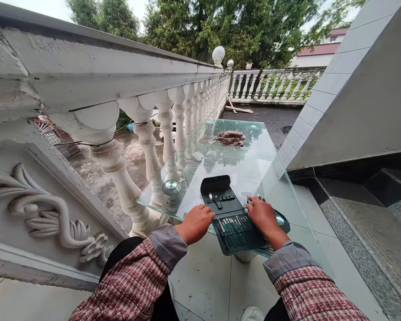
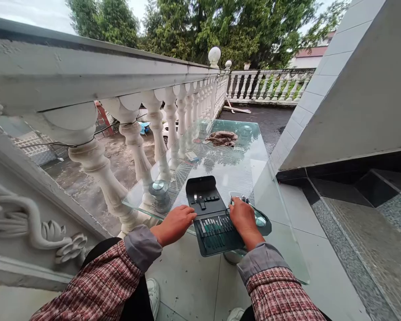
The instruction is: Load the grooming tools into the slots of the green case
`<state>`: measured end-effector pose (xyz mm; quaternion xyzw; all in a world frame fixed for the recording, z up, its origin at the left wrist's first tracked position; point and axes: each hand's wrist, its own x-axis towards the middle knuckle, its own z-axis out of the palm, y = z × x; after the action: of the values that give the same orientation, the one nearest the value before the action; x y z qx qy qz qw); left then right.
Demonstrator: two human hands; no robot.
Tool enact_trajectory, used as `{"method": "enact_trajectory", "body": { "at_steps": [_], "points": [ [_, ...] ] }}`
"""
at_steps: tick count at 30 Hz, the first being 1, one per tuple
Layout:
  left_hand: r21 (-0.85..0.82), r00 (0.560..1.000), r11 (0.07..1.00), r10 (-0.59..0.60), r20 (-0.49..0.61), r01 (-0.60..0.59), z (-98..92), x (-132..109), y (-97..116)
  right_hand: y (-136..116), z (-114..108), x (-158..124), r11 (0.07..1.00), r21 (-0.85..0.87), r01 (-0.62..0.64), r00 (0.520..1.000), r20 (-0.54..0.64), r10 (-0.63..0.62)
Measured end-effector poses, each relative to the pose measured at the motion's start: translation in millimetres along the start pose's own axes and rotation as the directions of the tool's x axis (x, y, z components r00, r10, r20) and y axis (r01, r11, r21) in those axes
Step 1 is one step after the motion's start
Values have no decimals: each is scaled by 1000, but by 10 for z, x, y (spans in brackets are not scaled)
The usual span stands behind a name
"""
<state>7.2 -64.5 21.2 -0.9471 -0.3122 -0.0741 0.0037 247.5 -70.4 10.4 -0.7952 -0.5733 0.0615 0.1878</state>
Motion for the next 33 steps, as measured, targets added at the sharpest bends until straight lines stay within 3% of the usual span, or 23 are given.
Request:
{"method": "enact_trajectory", "body": {
  "at_steps": [3, 6, 11, 16, 21, 26, 33],
  "points": [
    [12, 999, 1000, 7, 32, -8, 34, 2, -17, -12, 11, -25, 997, -80, 24, 998, -53, -28],
    [5, 999, 1000, -2, 33, 2, 38, 23, -33, -57, -6, -46, 982, -146, 119, 976, -166, -143],
    [-22, 995, 995, -96, -13, 95, -24, 124, -127, -278, 56, -116, 902, -17, 430, 887, -178, -426],
    [-57, 978, 978, -202, -49, 199, -59, 281, -328, -503, 209, -127, 811, 121, 572, 819, -135, -558],
    [-107, 977, 973, -209, -37, 204, 8, 437, -438, -602, 395, -29, 787, 197, 585, 811, -154, -565],
    [-137, 972, 963, -233, -8, 230, 48, 566, -520, -567, 581, 77, 816, 298, 495, 868, -115, -484],
    [-131, 962, 953, -268, 58, 273, 70, 751, -626, -498, 600, 168, 747, 496, 442, 885, -109, -452]
  ]
}}
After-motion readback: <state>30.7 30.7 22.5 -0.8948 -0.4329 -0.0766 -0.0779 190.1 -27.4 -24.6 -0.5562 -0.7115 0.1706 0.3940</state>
